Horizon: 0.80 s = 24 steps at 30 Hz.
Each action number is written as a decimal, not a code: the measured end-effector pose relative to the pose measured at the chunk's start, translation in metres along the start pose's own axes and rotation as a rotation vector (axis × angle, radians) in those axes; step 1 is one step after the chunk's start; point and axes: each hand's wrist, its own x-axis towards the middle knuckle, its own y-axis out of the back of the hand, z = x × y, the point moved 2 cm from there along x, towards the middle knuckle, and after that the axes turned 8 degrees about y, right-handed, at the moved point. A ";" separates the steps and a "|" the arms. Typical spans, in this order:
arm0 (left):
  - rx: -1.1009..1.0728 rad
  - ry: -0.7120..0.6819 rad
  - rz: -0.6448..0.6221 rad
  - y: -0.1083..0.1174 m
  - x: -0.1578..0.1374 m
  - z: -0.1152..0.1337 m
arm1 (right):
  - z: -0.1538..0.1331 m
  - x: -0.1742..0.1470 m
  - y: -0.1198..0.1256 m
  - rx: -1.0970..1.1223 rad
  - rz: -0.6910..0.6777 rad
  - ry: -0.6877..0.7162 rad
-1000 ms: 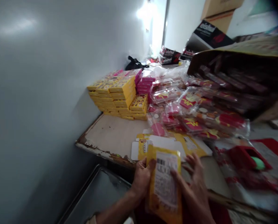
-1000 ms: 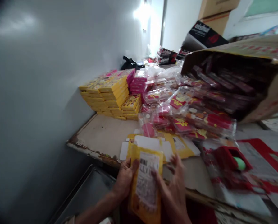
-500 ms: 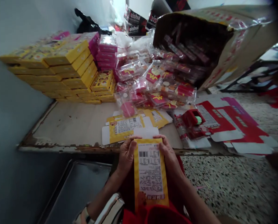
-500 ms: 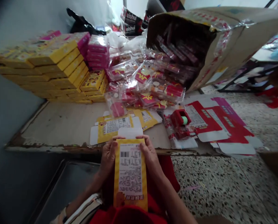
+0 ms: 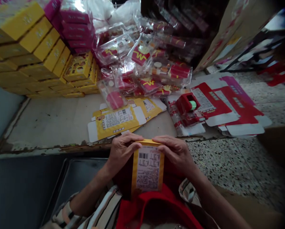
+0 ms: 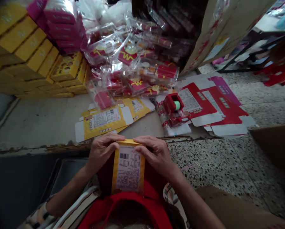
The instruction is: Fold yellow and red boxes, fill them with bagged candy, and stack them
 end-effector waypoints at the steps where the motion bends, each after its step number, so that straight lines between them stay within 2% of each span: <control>1: -0.007 0.041 -0.008 0.001 0.000 0.004 | -0.003 0.000 0.000 0.018 0.013 -0.011; 4: -0.120 0.281 -0.031 -0.001 0.003 0.013 | -0.009 0.002 0.000 0.150 0.092 -0.180; 6: -0.197 0.372 -0.041 -0.004 0.006 0.019 | -0.011 0.005 0.001 0.262 0.140 -0.291; 10: -0.164 0.300 -0.037 -0.004 0.004 0.022 | -0.005 0.004 0.006 0.405 0.101 -0.366; 13: -0.168 0.246 -0.078 -0.005 -0.009 0.011 | 0.005 -0.008 0.005 0.376 0.087 -0.279; 16: -0.397 0.346 -0.150 -0.015 -0.025 -0.004 | 0.002 -0.020 0.003 0.331 0.000 -0.135; 19: -0.505 0.393 -0.070 -0.027 -0.024 -0.007 | -0.011 -0.018 0.022 0.196 -0.113 -0.047; 20: -0.503 0.389 -0.029 -0.030 -0.019 -0.004 | -0.014 -0.013 0.038 0.135 -0.077 -0.037; 21: -0.497 0.381 0.006 -0.032 -0.012 0.001 | -0.016 -0.006 0.058 0.062 0.018 -0.038; 24: -0.493 0.320 0.098 -0.034 0.013 0.021 | -0.008 0.018 0.129 -0.254 0.481 -0.111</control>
